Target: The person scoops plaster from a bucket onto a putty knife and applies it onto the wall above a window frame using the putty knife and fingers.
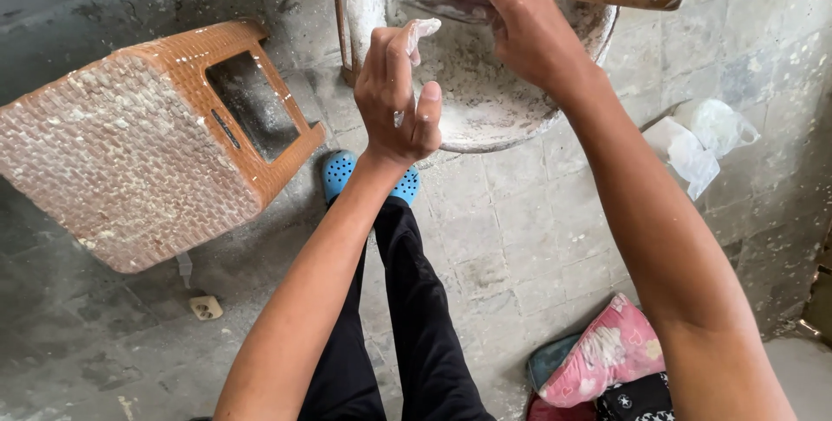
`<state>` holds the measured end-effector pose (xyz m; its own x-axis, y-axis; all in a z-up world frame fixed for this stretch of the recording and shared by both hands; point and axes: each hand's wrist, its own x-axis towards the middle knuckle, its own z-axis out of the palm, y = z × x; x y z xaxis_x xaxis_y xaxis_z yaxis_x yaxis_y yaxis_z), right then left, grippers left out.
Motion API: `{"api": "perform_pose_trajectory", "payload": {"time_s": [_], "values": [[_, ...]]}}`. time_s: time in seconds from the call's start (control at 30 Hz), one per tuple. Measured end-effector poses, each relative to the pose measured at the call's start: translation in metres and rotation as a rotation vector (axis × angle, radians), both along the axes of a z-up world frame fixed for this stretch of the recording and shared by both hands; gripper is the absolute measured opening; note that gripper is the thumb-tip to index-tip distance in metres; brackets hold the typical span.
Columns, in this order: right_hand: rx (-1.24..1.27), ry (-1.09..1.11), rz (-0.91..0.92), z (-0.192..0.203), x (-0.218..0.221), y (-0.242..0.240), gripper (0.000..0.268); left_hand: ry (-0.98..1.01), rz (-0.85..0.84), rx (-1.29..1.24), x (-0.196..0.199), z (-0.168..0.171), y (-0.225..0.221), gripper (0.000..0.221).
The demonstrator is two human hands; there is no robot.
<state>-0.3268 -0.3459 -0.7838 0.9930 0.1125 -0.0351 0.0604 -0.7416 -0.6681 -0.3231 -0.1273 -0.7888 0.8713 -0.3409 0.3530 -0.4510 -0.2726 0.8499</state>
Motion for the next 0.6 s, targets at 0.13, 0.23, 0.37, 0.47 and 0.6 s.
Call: {"api": "perform_pose_trajectory", "payload": {"time_s": [0.13,0.23,0.37,0.47,0.6], "values": [[-0.109,0.233,0.13,0.011,-0.013,-0.003,0.033,-0.015,-0.007,0.016,-0.001,0.003,0.001,0.053],[-0.121,0.458,0.09,0.025,-0.008,-0.002,0.026,-0.009,0.004,0.027,-0.003,0.001,0.001,0.052],[-0.064,0.297,0.214,0.026,0.002,-0.013,0.059,-0.029,-0.003,0.019,0.0,0.0,0.001,0.052],[-0.21,0.424,0.126,0.025,0.002,-0.015,0.05,-0.023,0.003,0.046,-0.001,-0.002,0.001,0.052],[-0.243,0.485,0.176,-0.008,-0.015,-0.02,0.033,-0.024,0.003,0.025,-0.001,-0.001,0.0,0.054]]}}
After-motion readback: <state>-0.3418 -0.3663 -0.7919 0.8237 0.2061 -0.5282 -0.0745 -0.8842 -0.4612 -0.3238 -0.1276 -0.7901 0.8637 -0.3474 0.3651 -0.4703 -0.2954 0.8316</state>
